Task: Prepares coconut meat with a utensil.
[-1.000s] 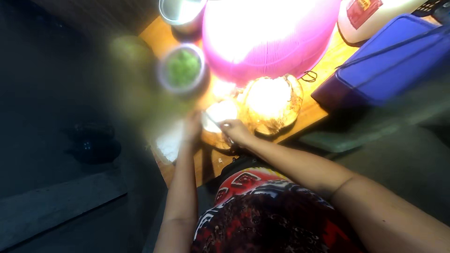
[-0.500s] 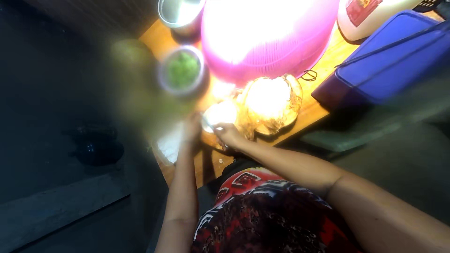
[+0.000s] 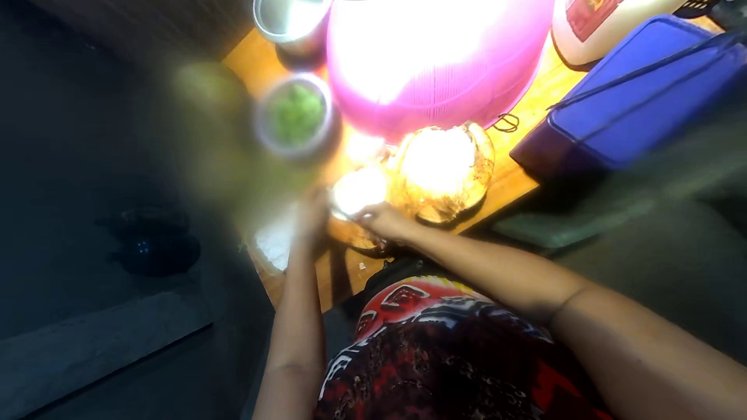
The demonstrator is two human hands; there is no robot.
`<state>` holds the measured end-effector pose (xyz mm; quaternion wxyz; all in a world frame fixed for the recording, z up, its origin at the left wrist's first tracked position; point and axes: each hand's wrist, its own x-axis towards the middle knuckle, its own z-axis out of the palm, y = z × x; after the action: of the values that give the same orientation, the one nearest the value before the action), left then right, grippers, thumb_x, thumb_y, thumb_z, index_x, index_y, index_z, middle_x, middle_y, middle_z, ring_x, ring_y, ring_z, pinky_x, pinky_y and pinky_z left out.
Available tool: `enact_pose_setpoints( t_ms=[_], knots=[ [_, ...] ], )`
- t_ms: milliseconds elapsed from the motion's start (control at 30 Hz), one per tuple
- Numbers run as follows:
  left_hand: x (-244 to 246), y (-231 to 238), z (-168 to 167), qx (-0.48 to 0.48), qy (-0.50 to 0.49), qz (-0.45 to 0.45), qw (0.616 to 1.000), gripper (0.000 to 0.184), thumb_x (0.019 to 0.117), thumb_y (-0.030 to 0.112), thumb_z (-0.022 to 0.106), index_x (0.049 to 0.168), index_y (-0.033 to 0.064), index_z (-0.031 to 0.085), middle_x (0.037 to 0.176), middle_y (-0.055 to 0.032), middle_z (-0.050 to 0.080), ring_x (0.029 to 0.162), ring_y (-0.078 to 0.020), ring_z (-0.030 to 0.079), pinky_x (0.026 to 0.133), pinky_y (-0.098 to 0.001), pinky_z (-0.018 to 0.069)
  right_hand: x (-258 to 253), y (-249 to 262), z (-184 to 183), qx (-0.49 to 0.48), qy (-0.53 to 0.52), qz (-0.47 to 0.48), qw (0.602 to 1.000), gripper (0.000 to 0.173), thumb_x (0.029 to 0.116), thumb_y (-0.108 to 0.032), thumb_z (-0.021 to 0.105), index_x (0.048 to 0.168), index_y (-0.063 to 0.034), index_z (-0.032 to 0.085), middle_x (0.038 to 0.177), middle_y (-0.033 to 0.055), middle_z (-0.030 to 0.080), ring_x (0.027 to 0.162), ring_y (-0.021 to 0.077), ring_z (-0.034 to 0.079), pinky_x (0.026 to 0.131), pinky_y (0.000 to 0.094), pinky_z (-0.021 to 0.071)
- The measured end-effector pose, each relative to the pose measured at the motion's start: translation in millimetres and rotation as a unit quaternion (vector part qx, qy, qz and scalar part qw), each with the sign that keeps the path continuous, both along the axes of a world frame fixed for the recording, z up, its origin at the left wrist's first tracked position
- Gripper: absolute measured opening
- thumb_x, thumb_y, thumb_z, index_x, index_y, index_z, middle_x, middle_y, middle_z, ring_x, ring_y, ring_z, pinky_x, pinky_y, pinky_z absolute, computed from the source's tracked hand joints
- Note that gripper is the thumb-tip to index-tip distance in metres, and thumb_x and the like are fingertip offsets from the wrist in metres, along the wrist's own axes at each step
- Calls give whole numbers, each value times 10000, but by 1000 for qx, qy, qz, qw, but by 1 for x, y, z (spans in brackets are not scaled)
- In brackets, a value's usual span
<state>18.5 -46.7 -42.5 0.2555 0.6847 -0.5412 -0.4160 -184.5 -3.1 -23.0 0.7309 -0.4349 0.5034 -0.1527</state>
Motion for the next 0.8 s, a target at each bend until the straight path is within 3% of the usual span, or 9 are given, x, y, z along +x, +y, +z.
enact_pose_setpoints(
  t_ms=[100,200,267,400,500,600,700,800],
  knots=[
    [-1,-2,-1,0,2,-1,1000,279,1089,172,475,1255,29,648,1038,-96,684,803,-99,617,760,-311,527,-2,-10,-1,13,-2,-67,998,306,1104,-179,490,1355,-56,614,718,71,605,487,106,525,478,267,478],
    [2,-4,0,15,-6,-3,1000,291,1096,176,465,1281,38,641,1062,-106,682,823,-110,616,776,-324,525,17,-9,-7,5,-5,-97,995,315,1099,-173,487,1376,-65,593,719,89,605,479,126,543,467,291,501],
    [3,-2,-1,15,-17,-1,1000,285,1098,187,459,1270,50,641,984,-72,659,713,-77,563,671,-277,497,17,-7,-9,-9,-1,-63,998,323,1103,-185,482,1388,-73,586,744,100,620,486,133,561,477,301,521],
    [5,-3,0,19,-7,-7,1000,293,1094,176,460,1281,40,640,1051,-86,680,801,-85,606,755,-295,520,-7,-6,-4,-10,-16,-15,1000,310,1107,-204,496,1354,-67,624,710,70,604,477,99,514,470,259,467],
    [4,-3,-3,18,-1,2,1000,291,1092,171,469,1297,42,631,987,-70,664,728,-72,571,691,-271,503,-7,-8,-7,-8,-55,-80,995,321,1106,-189,492,1380,-60,600,725,68,597,472,99,509,449,254,458],
    [4,0,-2,6,-6,2,1000,287,1087,169,472,1283,32,632,956,-64,659,714,-66,569,686,-271,506,-1,-5,-3,-30,-64,-61,996,335,1104,-179,499,1403,-50,582,721,76,590,483,107,514,464,261,466],
    [6,0,-2,-5,-12,-16,1000,302,1092,168,457,1283,26,642,1040,-93,687,791,-88,611,753,-307,530,-14,-8,-1,-41,-42,-18,998,333,1104,-180,500,1404,-65,589,699,66,586,487,102,499,478,260,451],
    [5,-1,-2,0,-7,-15,1000,291,1095,175,463,1273,33,645,1013,-73,680,781,-64,601,743,-276,522,-24,-14,5,-23,-28,-21,999,315,1103,-176,499,1381,-82,617,684,58,574,473,98,478,461,253,428]
  ],
)
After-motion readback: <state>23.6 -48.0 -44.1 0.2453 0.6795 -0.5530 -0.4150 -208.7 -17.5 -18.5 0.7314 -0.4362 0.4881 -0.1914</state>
